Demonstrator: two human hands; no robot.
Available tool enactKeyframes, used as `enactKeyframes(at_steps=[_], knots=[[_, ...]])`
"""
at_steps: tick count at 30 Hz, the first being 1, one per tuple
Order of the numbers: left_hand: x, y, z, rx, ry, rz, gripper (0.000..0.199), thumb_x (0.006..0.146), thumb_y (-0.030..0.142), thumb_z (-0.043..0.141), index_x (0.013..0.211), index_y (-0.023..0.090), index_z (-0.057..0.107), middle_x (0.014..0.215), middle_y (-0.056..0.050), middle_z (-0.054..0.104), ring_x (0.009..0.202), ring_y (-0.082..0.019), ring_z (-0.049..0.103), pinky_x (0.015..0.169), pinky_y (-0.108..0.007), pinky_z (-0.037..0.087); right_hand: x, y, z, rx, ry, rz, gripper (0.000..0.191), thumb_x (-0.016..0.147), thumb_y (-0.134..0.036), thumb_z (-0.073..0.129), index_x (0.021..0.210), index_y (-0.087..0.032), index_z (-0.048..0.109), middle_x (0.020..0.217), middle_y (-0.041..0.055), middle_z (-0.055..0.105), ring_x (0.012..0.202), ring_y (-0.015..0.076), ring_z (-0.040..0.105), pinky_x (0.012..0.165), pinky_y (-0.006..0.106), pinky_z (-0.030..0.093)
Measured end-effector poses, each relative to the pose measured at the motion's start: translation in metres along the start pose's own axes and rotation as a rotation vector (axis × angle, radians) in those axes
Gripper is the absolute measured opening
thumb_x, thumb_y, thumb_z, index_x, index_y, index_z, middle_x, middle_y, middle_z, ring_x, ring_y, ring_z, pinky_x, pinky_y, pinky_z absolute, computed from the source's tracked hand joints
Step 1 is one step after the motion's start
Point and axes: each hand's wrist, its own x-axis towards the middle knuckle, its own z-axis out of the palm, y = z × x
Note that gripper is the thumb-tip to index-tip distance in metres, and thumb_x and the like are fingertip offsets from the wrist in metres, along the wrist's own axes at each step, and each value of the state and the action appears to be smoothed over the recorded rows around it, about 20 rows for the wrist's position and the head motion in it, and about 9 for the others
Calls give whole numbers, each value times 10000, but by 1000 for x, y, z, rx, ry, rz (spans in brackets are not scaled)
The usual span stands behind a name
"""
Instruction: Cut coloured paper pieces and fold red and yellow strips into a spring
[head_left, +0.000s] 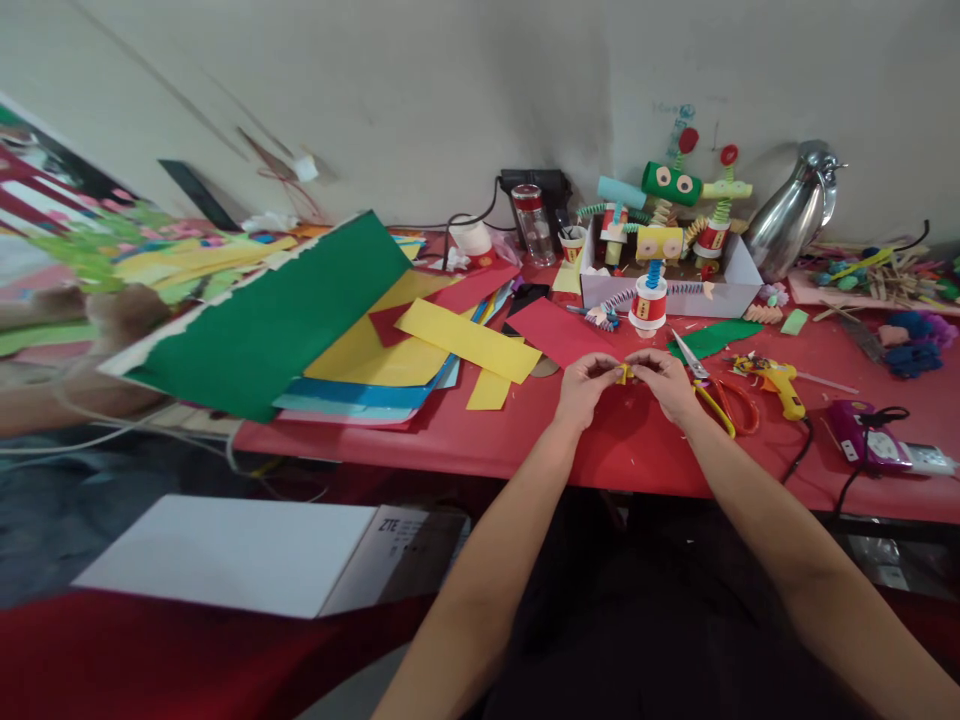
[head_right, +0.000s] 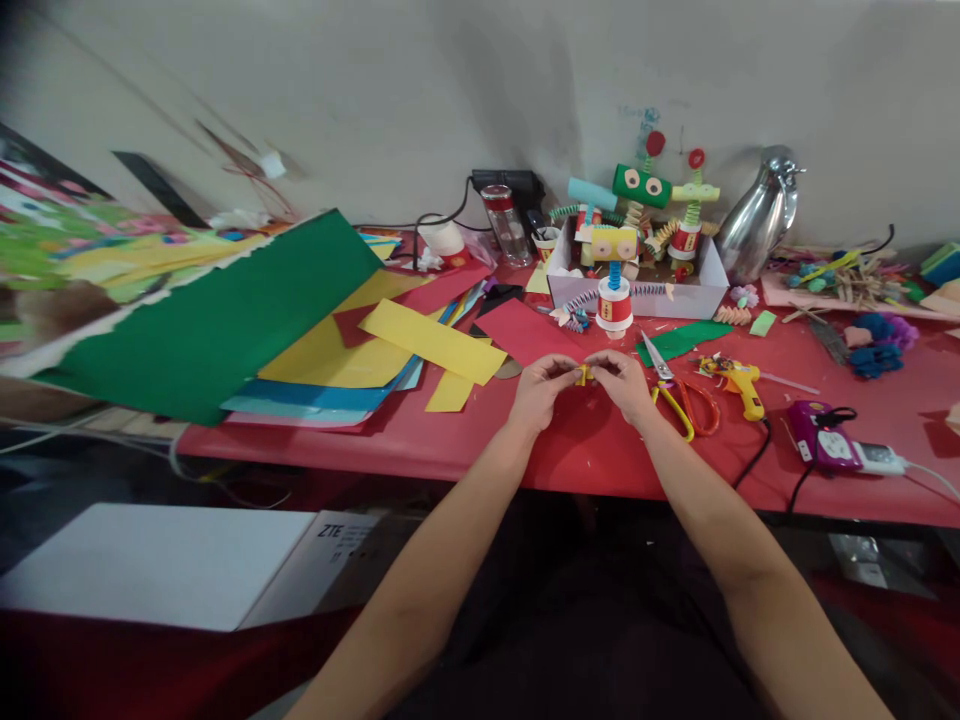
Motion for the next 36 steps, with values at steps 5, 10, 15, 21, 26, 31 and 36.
enactKeyframes(at_steps=[5, 10, 15, 21, 26, 31, 36], knots=[[2, -1, -2, -66, 25, -4, 261, 526, 219, 789, 772, 199, 703, 764, 2, 690, 769, -142, 615, 776, -291, 482, -2, 0, 6, 28, -31, 19, 284, 591, -407, 797, 773, -218, 689, 761, 5, 703, 741, 169, 627, 743, 330, 506], [2, 0, -1, -98, -12, -101, 273, 505, 239, 809, 765, 191, 739, 769, -18, 720, 774, -161, 634, 820, -322, 483, 0, 1, 1, -31, 0, 5, 273, 614, -443, 777, 736, -207, 715, 729, 20, 718, 699, 177, 630, 720, 338, 499], [2, -1, 0, -58, 18, -84, 256, 497, 314, 844, 695, 188, 740, 695, -16, 712, 687, -142, 618, 750, -303, 490, -2, -1, 2, -104, 10, -37, 235, 615, -420, 762, 707, -210, 709, 707, 20, 713, 695, 190, 642, 697, 338, 506], [5, -4, -2, -53, 79, -68, 272, 460, 353, 862, 622, 188, 719, 587, 8, 670, 564, -110, 560, 632, -274, 468, -6, -2, 6, -34, -40, -1, 210, 630, -376, 754, 761, -215, 719, 747, 14, 724, 704, 172, 640, 723, 335, 506], [3, -2, 0, -77, 37, -57, 289, 476, 360, 865, 667, 195, 725, 647, 4, 692, 621, -120, 590, 685, -280, 489, -4, -1, 7, 24, 10, 47, 249, 594, -412, 781, 723, -210, 718, 683, 7, 700, 650, 157, 606, 673, 319, 494], [0, 2, 2, -179, -39, -103, 379, 444, 337, 894, 756, 194, 734, 774, -10, 724, 738, -129, 632, 797, -293, 500, -6, -2, 8, 103, 82, 53, 291, 570, -447, 797, 714, -210, 708, 669, 3, 686, 648, 153, 599, 683, 320, 501], [-2, 3, 2, -140, -42, -104, 363, 465, 332, 883, 761, 189, 728, 759, -13, 721, 724, -139, 631, 784, -308, 504, -10, -4, 13, 102, 75, 36, 323, 589, -493, 786, 745, -224, 698, 747, 16, 713, 708, 172, 626, 742, 348, 523]])
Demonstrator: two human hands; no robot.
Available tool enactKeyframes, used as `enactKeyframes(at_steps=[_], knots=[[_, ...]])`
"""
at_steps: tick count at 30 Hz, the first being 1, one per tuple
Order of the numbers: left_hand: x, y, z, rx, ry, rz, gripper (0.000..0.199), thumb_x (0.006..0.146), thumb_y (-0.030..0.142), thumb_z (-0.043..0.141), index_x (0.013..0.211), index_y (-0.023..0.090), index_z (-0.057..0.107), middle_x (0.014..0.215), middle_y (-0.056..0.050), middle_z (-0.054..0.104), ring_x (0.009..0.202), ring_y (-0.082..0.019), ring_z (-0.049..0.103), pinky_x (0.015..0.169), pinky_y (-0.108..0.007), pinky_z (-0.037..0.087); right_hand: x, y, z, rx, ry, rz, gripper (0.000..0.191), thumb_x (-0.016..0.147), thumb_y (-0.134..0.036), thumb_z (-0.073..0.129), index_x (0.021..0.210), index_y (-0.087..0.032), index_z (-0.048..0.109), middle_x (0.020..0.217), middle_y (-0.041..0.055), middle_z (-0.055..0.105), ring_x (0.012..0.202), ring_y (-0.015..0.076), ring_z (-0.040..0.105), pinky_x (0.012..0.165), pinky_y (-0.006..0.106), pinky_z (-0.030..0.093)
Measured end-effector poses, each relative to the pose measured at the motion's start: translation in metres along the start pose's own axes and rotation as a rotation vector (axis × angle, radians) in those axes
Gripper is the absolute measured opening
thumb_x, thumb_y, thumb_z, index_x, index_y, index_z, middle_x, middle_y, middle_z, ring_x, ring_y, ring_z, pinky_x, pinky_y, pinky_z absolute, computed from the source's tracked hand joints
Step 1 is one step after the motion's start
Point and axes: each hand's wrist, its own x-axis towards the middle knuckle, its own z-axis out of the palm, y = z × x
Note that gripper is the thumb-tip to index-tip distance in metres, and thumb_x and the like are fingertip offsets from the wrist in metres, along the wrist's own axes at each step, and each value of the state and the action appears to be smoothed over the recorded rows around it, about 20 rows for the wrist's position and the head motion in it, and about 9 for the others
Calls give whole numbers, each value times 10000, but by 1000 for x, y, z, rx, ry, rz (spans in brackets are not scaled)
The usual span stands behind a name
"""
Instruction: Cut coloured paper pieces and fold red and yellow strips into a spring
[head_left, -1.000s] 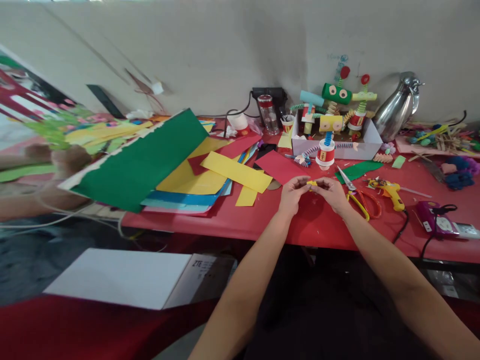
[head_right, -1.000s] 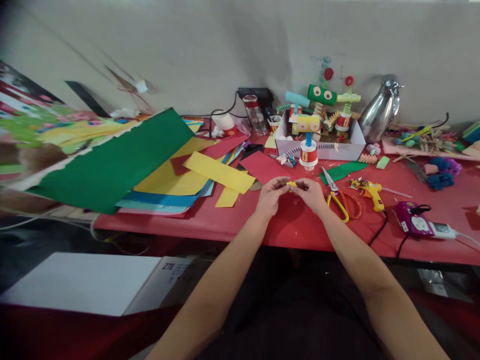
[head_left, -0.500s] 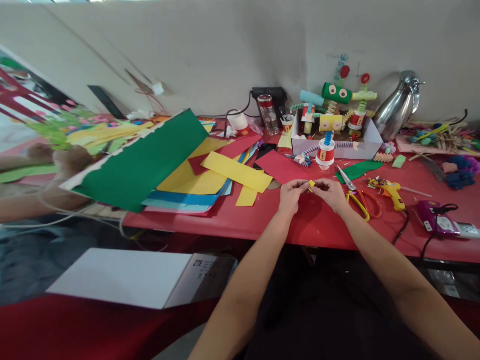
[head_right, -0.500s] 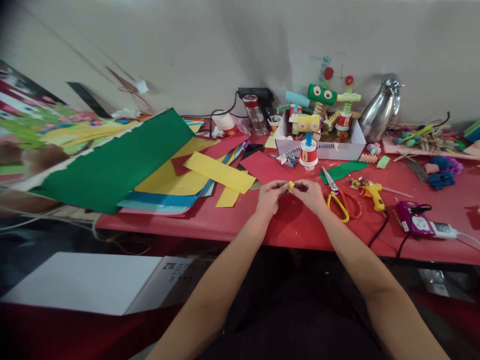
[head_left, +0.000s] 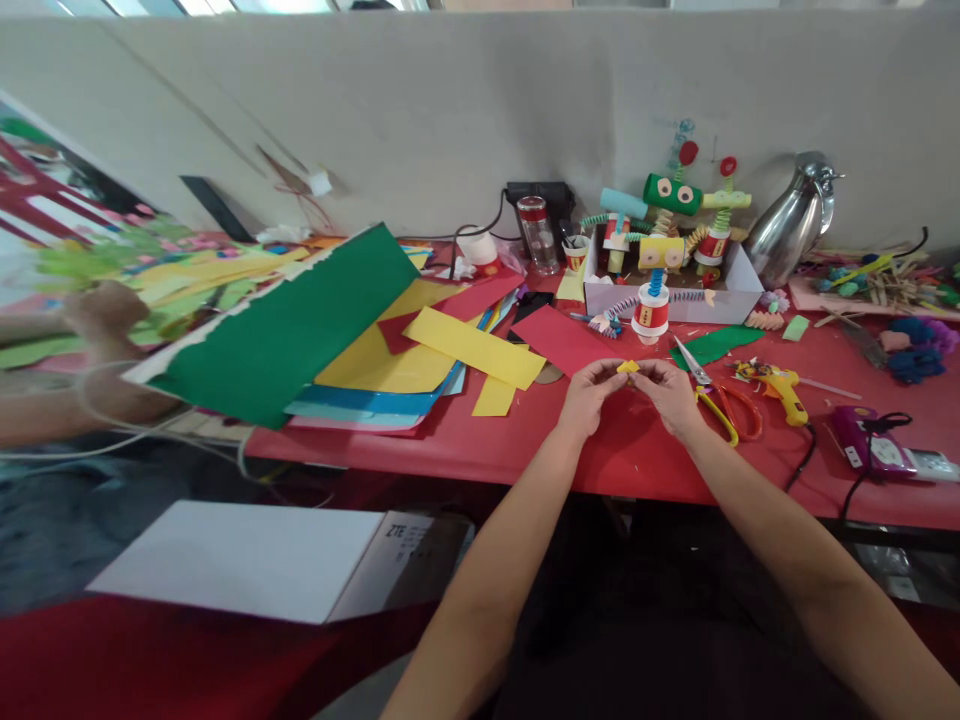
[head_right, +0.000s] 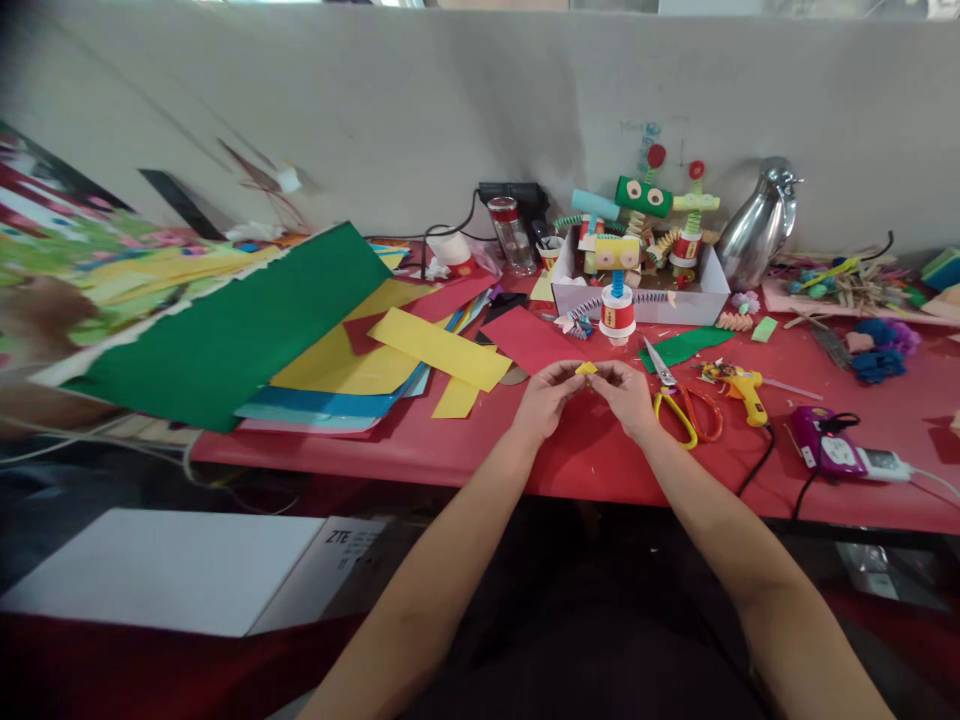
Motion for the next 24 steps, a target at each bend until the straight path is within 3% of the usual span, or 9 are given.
enactKeyframes(at_steps=[4, 8, 10, 12, 16, 20, 22, 24], knots=[[1, -2, -2, 58, 23, 61, 286, 515, 318, 854, 727, 182, 719, 709, -5, 699, 687, -131, 618, 737, -294, 496, -7, -13, -16, -281, -74, -58, 289, 694, -457, 719, 876, -233, 700, 794, 43, 710, 766, 214, 657, 777, 398, 529], [6, -5, -6, 10, 80, 22, 232, 537, 282, 837, 709, 180, 721, 657, 4, 676, 606, -105, 579, 660, -270, 474, -23, -32, -68, -984, 16, -238, 309, 797, -343, 627, 1082, -235, 675, 1002, 108, 687, 964, 296, 637, 894, 474, 476], [9, -6, -7, -35, 106, -11, 216, 529, 258, 840, 690, 179, 719, 652, 5, 674, 587, -98, 565, 641, -266, 469, -33, -35, -95, -1267, 112, -191, 337, 819, -345, 606, 1116, -193, 649, 1072, 160, 666, 1025, 342, 619, 919, 505, 451], [10, -6, -8, -76, 120, -31, 208, 525, 239, 845, 672, 178, 712, 648, 7, 670, 582, -96, 561, 634, -265, 470, -41, -33, -114, -1419, 121, -68, 392, 812, -337, 620, 1160, -156, 620, 1097, 192, 657, 994, 347, 636, 872, 479, 473], [12, -4, -10, -130, 136, -30, 217, 524, 231, 854, 662, 175, 697, 634, 12, 656, 598, -97, 582, 633, -259, 473, -45, -26, -124, -1453, 19, 21, 436, 801, -287, 608, 1211, -141, 587, 1012, 168, 685, 903, 310, 673, 776, 409, 502], [15, -5, -13, -182, 178, -24, 243, 519, 239, 865, 679, 174, 694, 650, 15, 657, 629, -98, 604, 668, -264, 489, -53, -30, -126, -1327, 45, 110, 492, 695, -271, 651, 1176, -173, 612, 869, 96, 716, 818, 281, 694, 732, 381, 524], [16, -7, -14, -205, 193, -24, 246, 524, 236, 868, 686, 171, 694, 667, 11, 665, 645, -101, 614, 690, -272, 498, -64, -34, -129, -1245, 56, 125, 541, 667, -269, 638, 1202, -199, 606, 907, 81, 727, 810, 264, 702, 727, 374, 537], [17, -7, -14, -214, 196, -22, 243, 526, 226, 869, 689, 169, 698, 674, 10, 671, 642, -101, 616, 691, -274, 502, -77, -37, -128, -1195, 35, 52, 615, 665, -274, 623, 1274, -211, 566, 1059, 100, 719, 912, 271, 700, 788, 388, 541]])
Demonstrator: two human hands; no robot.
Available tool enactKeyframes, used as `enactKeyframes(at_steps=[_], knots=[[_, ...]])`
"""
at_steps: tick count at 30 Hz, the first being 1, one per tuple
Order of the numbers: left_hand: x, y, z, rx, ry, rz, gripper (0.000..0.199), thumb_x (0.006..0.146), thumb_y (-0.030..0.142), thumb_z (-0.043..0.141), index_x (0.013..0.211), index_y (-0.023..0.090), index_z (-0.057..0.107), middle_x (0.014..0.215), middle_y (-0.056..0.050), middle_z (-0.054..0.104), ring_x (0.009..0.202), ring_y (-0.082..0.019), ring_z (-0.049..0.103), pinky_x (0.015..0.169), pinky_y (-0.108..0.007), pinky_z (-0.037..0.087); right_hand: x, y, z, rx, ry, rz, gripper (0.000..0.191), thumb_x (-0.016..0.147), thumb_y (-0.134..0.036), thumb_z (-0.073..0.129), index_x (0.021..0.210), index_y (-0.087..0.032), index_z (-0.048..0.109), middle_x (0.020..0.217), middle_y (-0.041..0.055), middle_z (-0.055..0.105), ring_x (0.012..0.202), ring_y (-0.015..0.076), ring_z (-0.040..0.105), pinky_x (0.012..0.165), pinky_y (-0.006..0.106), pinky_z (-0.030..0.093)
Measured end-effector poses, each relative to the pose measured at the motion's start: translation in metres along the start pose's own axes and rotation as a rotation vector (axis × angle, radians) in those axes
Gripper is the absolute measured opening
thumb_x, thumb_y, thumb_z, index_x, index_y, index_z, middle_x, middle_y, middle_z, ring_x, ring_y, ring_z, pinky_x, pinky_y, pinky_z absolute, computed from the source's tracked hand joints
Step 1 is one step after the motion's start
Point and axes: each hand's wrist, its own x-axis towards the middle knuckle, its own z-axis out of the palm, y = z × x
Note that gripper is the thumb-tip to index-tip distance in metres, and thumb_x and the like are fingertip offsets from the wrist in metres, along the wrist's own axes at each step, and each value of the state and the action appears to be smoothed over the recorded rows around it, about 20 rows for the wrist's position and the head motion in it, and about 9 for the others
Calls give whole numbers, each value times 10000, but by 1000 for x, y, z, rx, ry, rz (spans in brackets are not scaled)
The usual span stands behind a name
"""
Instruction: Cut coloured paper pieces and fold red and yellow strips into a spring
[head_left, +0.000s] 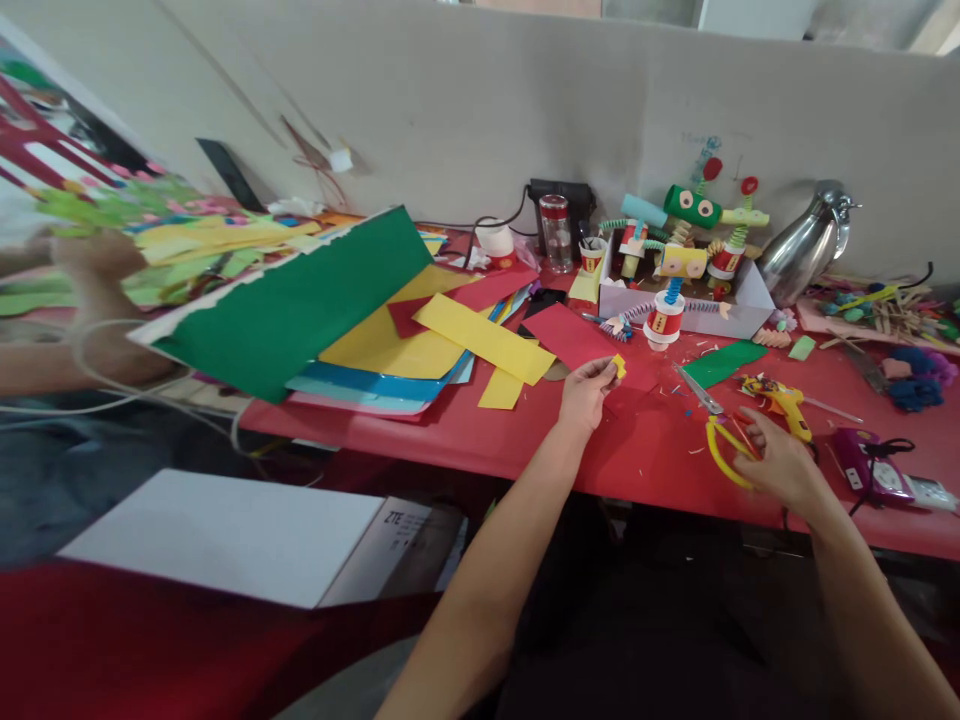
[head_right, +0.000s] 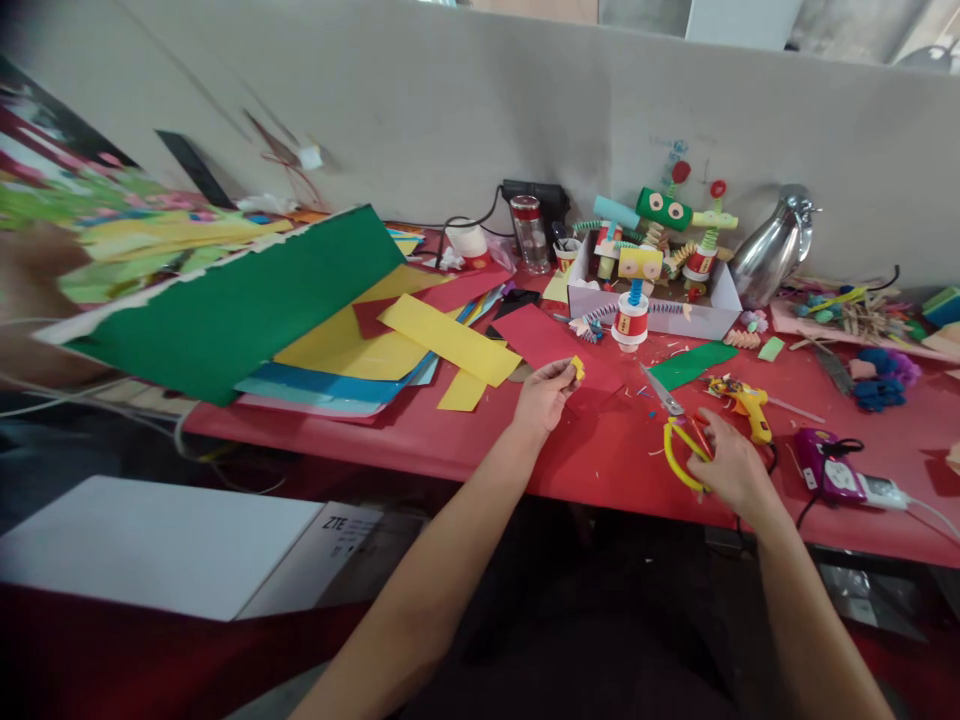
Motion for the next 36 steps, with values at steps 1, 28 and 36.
enactKeyframes(at_steps=[1, 28, 36], knots=[[0, 0, 0, -4, 0, 1, 242, 524, 220, 870, 688, 168, 700, 672, 10, 673, 635, -100, 615, 687, -272, 503, -7, -3, 0, 16, 10, -59, 648, 672, -285, 627, 1310, -216, 540, 1152, 113, 694, 994, 280, 684, 836, 398, 534], [-7, 4, 8, -79, -13, -29, 202, 501, 103, 848, 633, 158, 706, 606, 3, 679, 586, -109, 617, 638, -257, 500, 4, -66, 27, -181, 139, -252, 514, 750, -332, 665, 1252, -281, 572, 1158, 68, 679, 926, 275, 683, 646, 348, 552], [-7, 3, 7, -65, -20, -38, 238, 466, 126, 869, 631, 157, 700, 628, -1, 683, 601, -113, 617, 639, -260, 504, 8, -60, 27, -85, 137, -315, 486, 761, -288, 645, 1244, -279, 585, 1144, 53, 705, 950, 260, 693, 748, 364, 566]])
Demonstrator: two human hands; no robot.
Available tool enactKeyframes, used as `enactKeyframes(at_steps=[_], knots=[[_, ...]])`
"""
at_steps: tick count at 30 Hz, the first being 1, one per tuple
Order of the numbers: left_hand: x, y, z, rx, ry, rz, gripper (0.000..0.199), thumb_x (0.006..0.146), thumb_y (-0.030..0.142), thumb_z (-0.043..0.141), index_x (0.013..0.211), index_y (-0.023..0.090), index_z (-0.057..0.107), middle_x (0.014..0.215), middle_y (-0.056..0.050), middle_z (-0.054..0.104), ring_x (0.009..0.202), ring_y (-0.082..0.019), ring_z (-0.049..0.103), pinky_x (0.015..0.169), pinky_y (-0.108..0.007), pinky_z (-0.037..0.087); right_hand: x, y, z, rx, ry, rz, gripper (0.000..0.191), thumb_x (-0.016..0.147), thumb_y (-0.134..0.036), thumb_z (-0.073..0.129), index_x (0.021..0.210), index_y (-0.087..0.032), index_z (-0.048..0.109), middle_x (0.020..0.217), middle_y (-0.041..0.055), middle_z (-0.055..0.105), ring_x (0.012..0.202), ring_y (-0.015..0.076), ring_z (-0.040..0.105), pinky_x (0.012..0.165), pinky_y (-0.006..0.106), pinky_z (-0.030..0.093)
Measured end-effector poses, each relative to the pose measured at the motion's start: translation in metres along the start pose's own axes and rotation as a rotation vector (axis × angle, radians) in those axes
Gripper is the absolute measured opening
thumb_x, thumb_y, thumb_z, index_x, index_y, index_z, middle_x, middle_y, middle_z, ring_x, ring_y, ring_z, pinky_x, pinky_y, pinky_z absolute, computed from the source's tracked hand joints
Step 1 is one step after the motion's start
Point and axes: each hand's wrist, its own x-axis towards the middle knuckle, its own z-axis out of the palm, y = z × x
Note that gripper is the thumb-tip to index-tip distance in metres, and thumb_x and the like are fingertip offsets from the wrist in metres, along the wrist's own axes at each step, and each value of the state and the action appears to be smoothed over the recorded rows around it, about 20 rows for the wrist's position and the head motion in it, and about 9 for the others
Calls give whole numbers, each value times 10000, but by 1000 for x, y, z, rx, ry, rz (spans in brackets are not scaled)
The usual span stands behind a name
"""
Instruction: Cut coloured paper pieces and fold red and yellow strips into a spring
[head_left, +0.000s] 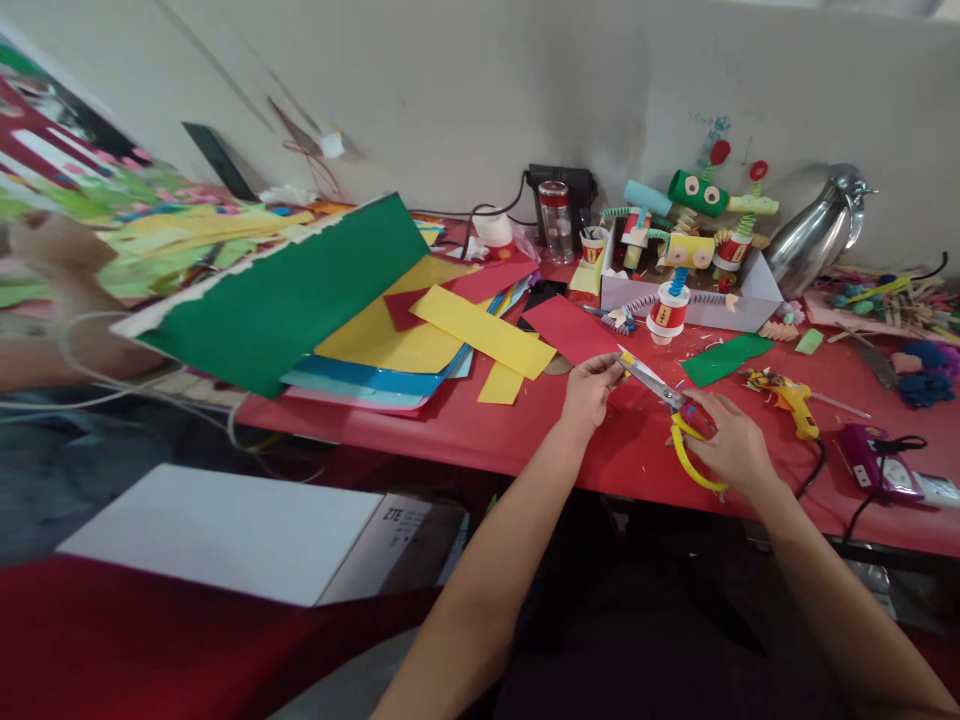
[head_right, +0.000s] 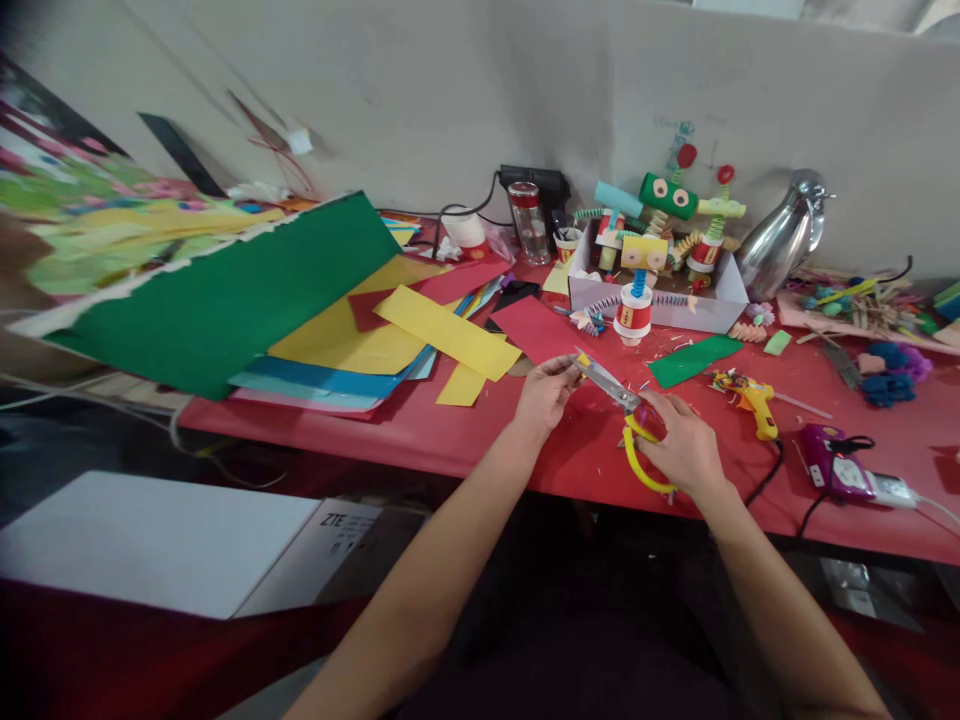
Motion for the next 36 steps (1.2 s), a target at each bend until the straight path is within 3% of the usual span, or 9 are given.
enactKeyframes(at_steps=[8, 14, 18, 23, 27, 30, 34, 36], knots=[[-2, 2, 1, -5, 18, -24, 250, 450, 126, 875, 624, 155, 697, 634, -4, 683, 610, -117, 619, 642, -267, 502, -4, -2, 2, -53, 9, -14, 473, 781, -325, 659, 1246, -258, 605, 1132, 73, 714, 738, 227, 714, 616, 326, 553], [-3, 3, 0, 58, -3, -27, 241, 497, 169, 875, 673, 150, 711, 659, -8, 686, 622, -113, 612, 652, -264, 482, -10, 3, 3, -26, -28, -21, 408, 831, -308, 590, 1234, -241, 598, 1117, 81, 728, 711, 217, 709, 687, 344, 558], [-5, 4, 0, 61, -19, -12, 202, 544, 167, 849, 676, 162, 696, 658, 13, 665, 607, -91, 592, 641, -244, 463, -15, 14, -2, -104, -10, 69, 347, 838, -352, 575, 1169, -253, 609, 1071, 74, 738, 830, 260, 717, 681, 353, 546], [-8, 6, 1, 73, -96, -28, 240, 595, 165, 819, 812, 189, 720, 655, 40, 625, 605, -88, 598, 647, -243, 460, -12, 27, -7, -268, -21, 261, 361, 855, -386, 557, 1169, -214, 607, 871, 96, 731, 730, 288, 702, 585, 352, 499], [-10, 7, 2, 148, -131, -58, 211, 591, 186, 822, 789, 177, 749, 663, 6, 668, 592, -93, 593, 610, -237, 440, -8, 17, -16, -359, -105, 263, 318, 890, -396, 545, 1118, -210, 667, 870, 141, 686, 745, 305, 681, 580, 378, 500], [-12, 6, 3, 210, -158, -93, 191, 580, 206, 833, 757, 173, 769, 691, -26, 711, 606, -104, 603, 609, -239, 439, 1, 1, -20, -315, -33, 147, 233, 875, -342, 582, 1031, -231, 715, 1056, 168, 661, 970, 360, 647, 645, 434, 545], [-13, 3, 3, 235, -215, -136, 227, 582, 206, 842, 798, 165, 787, 735, -46, 735, 640, -102, 609, 617, -225, 441, 29, -15, -2, 113, 39, -261, 285, 893, -217, 559, 1144, -276, 680, 1185, 72, 673, 1123, 254, 619, 944, 442, 532], [-14, 2, 3, 231, -230, -143, 207, 590, 203, 838, 789, 169, 789, 732, -45, 737, 635, -98, 603, 618, -220, 443, 43, -18, 13, 219, 67, -366, 298, 897, -184, 542, 1145, -274, 681, 1177, 57, 693, 1107, 228, 638, 986, 440, 517]])
